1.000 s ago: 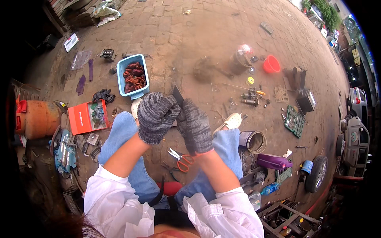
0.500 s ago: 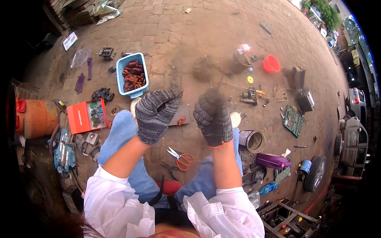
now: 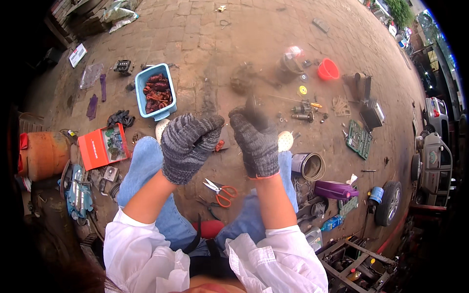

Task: The person sits on the ground and uses a metal file to sharpen a small black metal piece. They repeatedly rub the file along the edges of the metal piece, occasionally pausing to inspect the surface.

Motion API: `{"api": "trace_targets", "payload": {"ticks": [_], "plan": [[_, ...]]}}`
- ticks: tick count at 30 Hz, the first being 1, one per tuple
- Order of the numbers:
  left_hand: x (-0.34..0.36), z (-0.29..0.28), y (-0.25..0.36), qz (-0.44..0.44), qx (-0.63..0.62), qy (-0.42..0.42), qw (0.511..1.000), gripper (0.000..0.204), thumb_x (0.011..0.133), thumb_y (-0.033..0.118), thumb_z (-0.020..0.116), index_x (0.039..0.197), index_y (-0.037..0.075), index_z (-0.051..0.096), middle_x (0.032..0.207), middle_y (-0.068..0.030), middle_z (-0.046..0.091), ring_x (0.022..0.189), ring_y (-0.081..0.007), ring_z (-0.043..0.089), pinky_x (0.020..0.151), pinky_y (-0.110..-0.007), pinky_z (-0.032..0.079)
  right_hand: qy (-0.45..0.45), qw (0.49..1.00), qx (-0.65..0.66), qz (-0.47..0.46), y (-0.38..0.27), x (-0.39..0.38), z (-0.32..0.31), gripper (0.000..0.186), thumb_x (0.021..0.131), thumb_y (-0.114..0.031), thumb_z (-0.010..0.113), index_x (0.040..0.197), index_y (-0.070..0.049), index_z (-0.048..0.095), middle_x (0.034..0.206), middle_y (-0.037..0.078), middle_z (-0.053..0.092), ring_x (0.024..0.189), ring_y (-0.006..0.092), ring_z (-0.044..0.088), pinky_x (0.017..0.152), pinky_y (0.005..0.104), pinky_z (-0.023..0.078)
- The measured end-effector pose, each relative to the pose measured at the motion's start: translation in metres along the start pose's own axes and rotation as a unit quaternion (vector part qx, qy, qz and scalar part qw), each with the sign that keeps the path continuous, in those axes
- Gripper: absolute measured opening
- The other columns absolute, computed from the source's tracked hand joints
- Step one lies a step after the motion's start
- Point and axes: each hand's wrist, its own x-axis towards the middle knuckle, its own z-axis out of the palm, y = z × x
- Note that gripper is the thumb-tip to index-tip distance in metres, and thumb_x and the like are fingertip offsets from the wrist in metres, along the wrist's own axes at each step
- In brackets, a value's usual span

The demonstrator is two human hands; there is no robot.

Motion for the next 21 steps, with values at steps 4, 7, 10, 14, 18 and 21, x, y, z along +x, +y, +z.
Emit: {"api": "trace_targets", "payload": {"ticks": [4,7,10,14,18,21], "plan": [[0.005,-0.002,0.006,-0.054,-0.103,-0.013,0.993,0.021,0.07,0.009,0.064,0.091,0.008,0.064,0.07,-0.0059,0.058,0.062,-0.02,0.054,0.061,-0.031,0.042,0.03,0.995,-0.035,-0.083,-0.003,-0.002,0.005,0.014,0.079,-0.01,0.061,0.091,-0.004,0.059,0.076,0.0,0.059,0.057,0.0064,0.048,0.051,0.0179,0.038],[-0.001,0.007,0.001,-0.082,-0.142,0.038,0.986,0.019,0.07,0.009,0.065,0.089,0.006,0.063,0.07,-0.0065,0.057,0.062,-0.0187,0.054,0.061,-0.031,0.042,-0.015,0.974,-0.191,-0.12,-0.008,-0.003,0.001,0.023,0.082,-0.013,0.057,0.102,-0.003,0.055,0.085,0.005,0.059,0.073,0.0115,0.053,0.064,0.0245,0.042],[0.0,0.004,0.002,-0.054,-0.096,0.051,0.993,0.019,0.069,0.009,0.065,0.088,0.007,0.063,0.072,-0.0069,0.056,0.064,-0.0209,0.053,0.06,-0.032,0.042,-0.039,0.958,-0.259,-0.121,-0.002,0.001,-0.004,0.022,0.086,-0.02,0.051,0.099,-0.004,0.057,0.083,0.005,0.059,0.07,0.0124,0.051,0.065,0.0263,0.042],[0.002,0.002,-0.002,0.05,0.094,0.063,0.992,0.027,0.067,0.013,0.062,0.094,0.011,0.06,0.062,-0.0063,0.049,0.059,-0.023,0.05,0.053,-0.037,0.038,-0.08,0.94,-0.322,-0.077,-0.005,-0.007,0.003,0.023,0.086,-0.022,0.047,0.089,-0.003,0.059,0.082,0.007,0.059,0.069,0.0168,0.052,0.065,0.0288,0.042],[0.005,-0.003,-0.003,0.08,0.152,0.038,0.984,0.029,0.067,0.014,0.062,0.096,0.011,0.059,0.055,-0.0046,0.046,0.054,-0.023,0.049,0.048,-0.037,0.036,-0.016,0.916,-0.364,-0.169,0.002,-0.012,0.011,0.015,0.082,-0.014,0.052,0.088,-0.002,0.058,0.076,0.01,0.059,0.074,0.0218,0.056,0.068,0.0318,0.044],[0.007,-0.005,-0.002,0.102,0.184,0.034,0.977,0.029,0.067,0.013,0.062,0.095,0.01,0.059,0.053,-0.0036,0.045,0.05,-0.023,0.048,0.044,-0.037,0.035,-0.076,0.898,-0.405,-0.155,-0.004,-0.014,0.006,0.017,0.081,-0.013,0.054,0.094,-0.003,0.055,0.083,0.012,0.058,0.073,0.0257,0.057,0.065,0.0332,0.044]]}}
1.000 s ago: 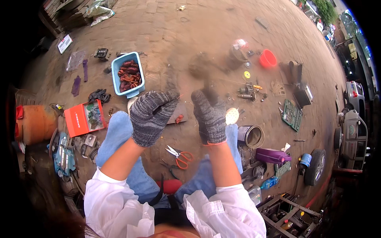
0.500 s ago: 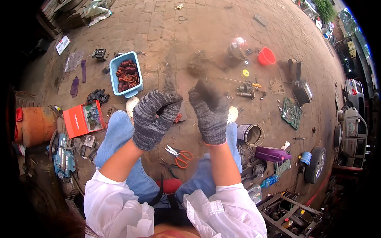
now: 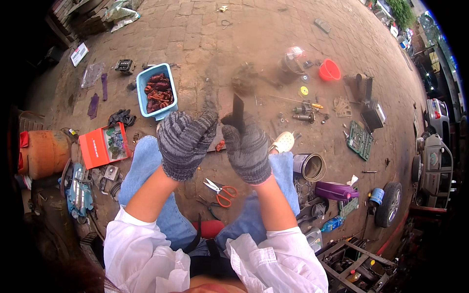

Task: The person sits on the ground and uses a metal file to sharpen a small black metal piece. They repeatedly rub the file along the edges of the metal piece, occasionally pausing to inspect the surface.

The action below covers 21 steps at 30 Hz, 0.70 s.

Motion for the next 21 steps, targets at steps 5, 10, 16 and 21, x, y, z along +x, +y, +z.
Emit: {"api": "trace_targets", "payload": {"ticks": [5,10,16,21], "plan": [[-0.006,0.005,-0.001,0.041,-0.019,0.027,0.999,0.027,0.067,0.013,0.061,0.093,0.009,0.058,0.052,-0.0043,0.046,0.048,-0.0235,0.048,0.04,-0.037,0.033,0.032,0.956,-0.227,-0.185,0.008,0.001,0.007,0.015,0.085,-0.016,0.048,0.084,-0.002,0.055,0.059,0.009,0.051,0.052,0.022,0.051,0.05,0.032,0.04],[-0.006,0.003,0.0,0.029,-0.032,0.027,0.999,0.026,0.067,0.013,0.061,0.093,0.01,0.059,0.051,-0.0052,0.044,0.047,-0.0246,0.046,0.04,-0.037,0.033,0.035,0.994,-0.099,0.0,0.011,0.007,-0.002,0.014,0.085,-0.014,0.045,0.087,-0.003,0.054,0.067,0.013,0.056,0.06,0.0304,0.055,0.052,0.0389,0.041],[-0.008,0.004,0.004,-0.012,-0.092,0.056,0.994,0.028,0.067,0.018,0.064,0.094,0.012,0.059,0.062,-0.0067,0.047,0.06,-0.0265,0.048,0.05,-0.039,0.036,-0.002,0.997,-0.064,-0.031,0.01,0.01,0.005,0.019,0.086,-0.018,0.045,0.084,-0.002,0.055,0.066,0.014,0.057,0.058,0.0319,0.055,0.054,0.0382,0.042],[-0.006,0.001,0.004,-0.069,-0.178,0.044,0.981,0.026,0.068,0.016,0.065,0.094,0.014,0.063,0.066,-0.007,0.048,0.063,-0.0263,0.048,0.055,-0.038,0.037,0.019,0.938,0.328,0.108,0.007,0.013,-0.001,0.029,0.089,-0.028,0.046,0.091,0.0,0.056,0.063,0.002,0.052,0.059,0.0093,0.05,0.052,0.0239,0.041]]}}
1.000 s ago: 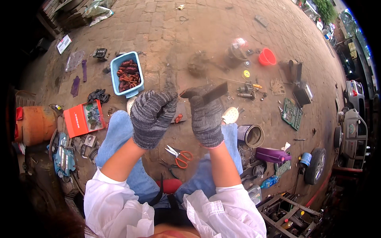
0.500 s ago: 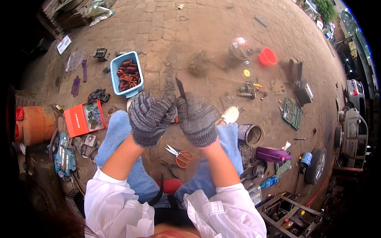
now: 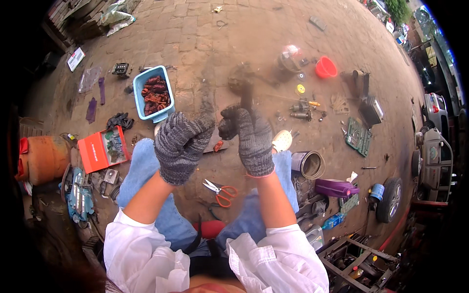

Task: The person sits on the ground and uses a metal file to sharpen a small black metal piece. They repeatedly rub the file along the edges of the metal piece, occasionally pausing to inspect the surface.

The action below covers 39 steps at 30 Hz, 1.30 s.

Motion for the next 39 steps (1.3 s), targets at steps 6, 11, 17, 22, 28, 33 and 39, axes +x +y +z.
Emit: {"api": "trace_targets", "payload": {"ticks": [6,11,17,22,28,33,39], "plan": [[-0.002,0.002,0.0,-0.057,-0.068,-0.006,0.996,0.024,0.068,0.013,0.066,0.091,0.014,0.065,0.07,-0.0058,0.052,0.066,-0.0252,0.05,0.059,-0.036,0.039,-0.018,0.997,0.068,0.026,-0.003,-0.005,0.0,0.029,0.086,-0.025,0.053,0.095,0.001,0.056,0.068,0.002,0.052,0.061,0.0087,0.048,0.052,0.0214,0.04],[-0.003,0.004,0.0,-0.079,-0.079,0.0,0.994,0.024,0.067,0.013,0.067,0.091,0.014,0.065,0.072,-0.0052,0.053,0.067,-0.0253,0.051,0.061,-0.036,0.04,-0.043,0.991,0.096,0.088,0.002,-0.001,-0.004,0.027,0.084,-0.023,0.057,0.098,-0.001,0.055,0.071,0.002,0.053,0.062,0.0078,0.048,0.05,0.0199,0.037],[-0.002,0.004,0.003,-0.048,-0.021,-0.012,0.999,0.023,0.066,0.012,0.068,0.089,0.015,0.065,0.071,-0.0049,0.053,0.066,-0.0242,0.051,0.058,-0.037,0.039,-0.003,0.995,0.079,0.058,-0.002,-0.005,-0.005,0.019,0.083,-0.02,0.057,0.093,-0.004,0.054,0.073,0.002,0.054,0.061,0.0075,0.048,0.051,0.0199,0.038],[-0.002,0.007,0.0,-0.035,-0.03,-0.007,0.999,0.023,0.066,0.014,0.067,0.09,0.012,0.064,0.078,-0.0072,0.055,0.073,-0.0255,0.052,0.064,-0.037,0.04,0.039,0.991,-0.102,-0.08,-0.002,-0.007,-0.008,0.016,0.084,-0.016,0.054,0.093,-0.003,0.053,0.076,0.003,0.055,0.065,0.0098,0.05,0.059,0.0234,0.042],[0.01,0.004,0.001,-0.032,0.045,0.051,0.997,0.033,0.069,0.021,0.062,0.101,0.011,0.061,0.09,-0.0091,0.059,0.089,-0.0285,0.052,0.084,-0.04,0.036,0.084,0.952,-0.223,-0.193,0.003,-0.001,-0.02,0.013,0.082,-0.007,0.054,0.094,-0.002,0.053,0.08,0.004,0.056,0.071,0.0126,0.052,0.067,0.0255,0.043],[0.003,0.009,0.004,-0.018,0.008,-0.047,0.999,0.033,0.07,0.014,0.063,0.101,0.006,0.059,0.093,-0.0099,0.059,0.087,-0.0266,0.055,0.078,-0.037,0.042,0.044,0.932,-0.281,-0.227,0.005,-0.001,-0.013,0.017,0.078,-0.006,0.058,0.095,-0.003,0.054,0.08,0.005,0.056,0.07,0.0157,0.053,0.065,0.0281,0.044],[-0.001,0.018,0.005,-0.1,-0.136,-0.057,0.984,0.019,0.072,0.003,0.06,0.091,0.003,0.06,0.082,-0.0118,0.06,0.073,-0.0268,0.058,0.066,-0.034,0.046,0.02,0.904,-0.353,-0.24,0.008,-0.002,-0.009,0.012,0.078,-0.006,0.058,0.09,-0.002,0.055,0.075,0.005,0.055,0.068,0.017,0.052,0.062,0.0288,0.044]]}}
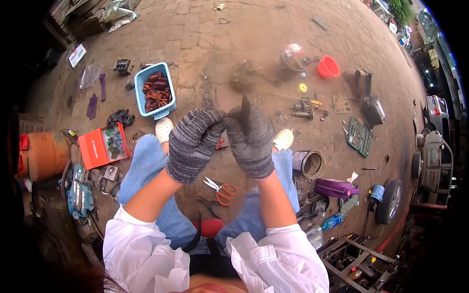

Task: The person sits on the ground and uses a metal file to sharpen a small black metal piece. They repeatedly rub the file along the edges of the metal piece, occasionally pausing to inspect the surface.

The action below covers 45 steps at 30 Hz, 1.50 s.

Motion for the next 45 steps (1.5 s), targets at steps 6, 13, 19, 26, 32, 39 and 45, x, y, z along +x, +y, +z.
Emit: {"api": "trace_targets", "payload": {"ticks": [6,13,19,26,32,39,45], "plan": [[0.002,-0.002,0.001,-0.033,-0.047,-0.01,0.998,0.015,0.073,0.003,0.059,0.088,0.002,0.06,0.081,-0.0115,0.06,0.074,-0.0253,0.058,0.066,-0.033,0.046,-0.021,0.985,0.141,0.093,-0.002,-0.002,0.002,0.012,0.084,-0.013,0.053,0.089,-0.002,0.053,0.069,0.001,0.052,0.061,0.0086,0.048,0.055,0.0223,0.04],[0.008,-0.015,0.0,-0.343,-0.351,-0.041,0.87,0.016,0.08,0.006,0.057,0.094,0.001,0.06,0.079,-0.0025,0.061,0.06,-0.0049,0.051,0.052,-0.019,0.042,0.044,0.892,0.388,0.229,-0.006,0.002,-0.003,0.018,0.086,-0.018,0.051,0.096,-0.003,0.051,0.073,0.002,0.052,0.058,0.008,0.047,0.052,0.0217,0.039],[0.009,-0.018,-0.001,-0.375,-0.376,-0.047,0.846,0.02,0.08,0.008,0.057,0.099,0.001,0.06,0.075,-0.0018,0.061,0.055,-0.0034,0.048,0.047,-0.018,0.038,-0.058,0.998,-0.014,0.034,-0.004,0.0,-0.004,0.016,0.079,-0.013,0.056,0.094,-0.006,0.057,0.082,0.008,0.059,0.069,0.0204,0.058,0.058,0.0304,0.045],[0.009,-0.019,-0.003,-0.37,-0.378,-0.057,0.847,0.021,0.083,0.01,0.055,0.102,0.002,0.059,0.075,-0.0006,0.06,0.052,-0.0027,0.046,0.044,-0.017,0.037,-0.079,0.969,-0.188,-0.137,-0.008,0.004,-0.003,0.022,0.071,-0.011,0.059,0.093,-0.009,0.059,0.08,0.01,0.059,0.072,0.0284,0.056,0.062,0.0378,0.044],[0.006,-0.016,-0.008,-0.389,-0.407,-0.051,0.825,0.02,0.084,0.013,0.055,0.099,0.002,0.06,0.071,-0.0006,0.059,0.049,-0.0036,0.044,0.042,-0.017,0.034,-0.057,0.975,-0.165,-0.135,-0.01,0.006,-0.001,0.018,0.071,-0.014,0.061,0.088,-0.008,0.059,0.075,0.009,0.058,0.069,0.029,0.056,0.059,0.0382,0.043],[0.004,-0.015,-0.015,-0.406,-0.517,-0.027,0.753,0.02,0.084,0.015,0.054,0.097,0.001,0.06,0.069,-0.0016,0.058,0.048,-0.0034,0.046,0.041,-0.016,0.033,-0.081,0.988,-0.101,-0.083,-0.01,0.004,-0.005,0.013,0.074,-0.019,0.059,0.081,-0.007,0.059,0.071,0.01,0.057,0.065,0.0285,0.055,0.057,0.0369,0.042],[0.0,-0.018,-0.02,-0.391,-0.526,-0.036,0.754,0.02,0.081,0.012,0.056,0.097,0.001,0.058,0.079,-0.0044,0.06,0.061,-0.0065,0.055,0.05,-0.016,0.045,-0.081,0.996,0.008,-0.024,-0.003,0.0,0.002,0.015,0.084,-0.017,0.052,0.08,-0.003,0.057,0.065,0.007,0.055,0.056,0.0197,0.051,0.052,0.0288,0.041]]}}
